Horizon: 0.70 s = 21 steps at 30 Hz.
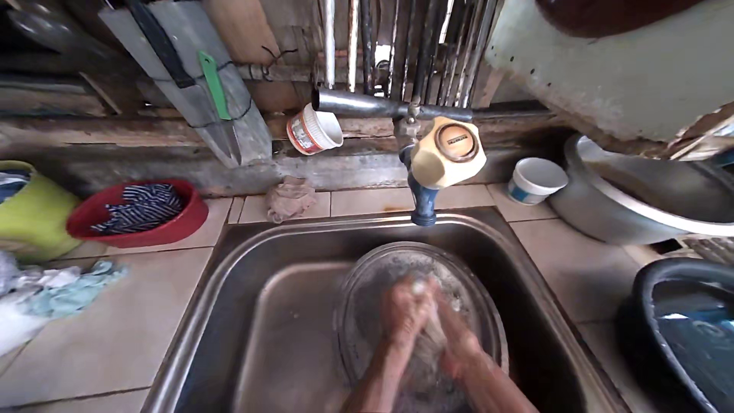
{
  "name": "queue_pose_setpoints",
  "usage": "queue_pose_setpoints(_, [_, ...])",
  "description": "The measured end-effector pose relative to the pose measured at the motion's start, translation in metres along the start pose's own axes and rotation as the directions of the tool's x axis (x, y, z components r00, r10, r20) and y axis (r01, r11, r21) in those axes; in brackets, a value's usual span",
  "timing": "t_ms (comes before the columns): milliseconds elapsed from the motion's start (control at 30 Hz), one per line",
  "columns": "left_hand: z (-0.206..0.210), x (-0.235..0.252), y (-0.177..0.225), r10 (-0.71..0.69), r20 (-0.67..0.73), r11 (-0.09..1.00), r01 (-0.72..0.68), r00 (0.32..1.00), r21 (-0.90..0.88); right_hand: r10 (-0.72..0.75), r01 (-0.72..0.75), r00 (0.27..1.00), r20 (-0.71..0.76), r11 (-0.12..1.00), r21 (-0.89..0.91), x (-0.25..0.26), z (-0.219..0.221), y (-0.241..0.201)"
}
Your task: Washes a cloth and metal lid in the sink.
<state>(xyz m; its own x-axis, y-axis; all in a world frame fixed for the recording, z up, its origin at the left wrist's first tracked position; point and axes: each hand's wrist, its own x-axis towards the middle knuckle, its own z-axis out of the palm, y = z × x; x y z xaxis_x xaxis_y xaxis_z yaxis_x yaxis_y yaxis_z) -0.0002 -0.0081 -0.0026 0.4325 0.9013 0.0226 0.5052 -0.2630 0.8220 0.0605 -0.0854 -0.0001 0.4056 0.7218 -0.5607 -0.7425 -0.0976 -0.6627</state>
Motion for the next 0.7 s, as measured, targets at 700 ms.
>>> queue_pose_setpoints(700, [-0.042,0.023,-0.033,-0.026,0.708,0.904,-0.285,0.705,0.317,0.052,0.192,0.981,0.186,-0.215,-0.957,0.017,-0.016,-0.043])
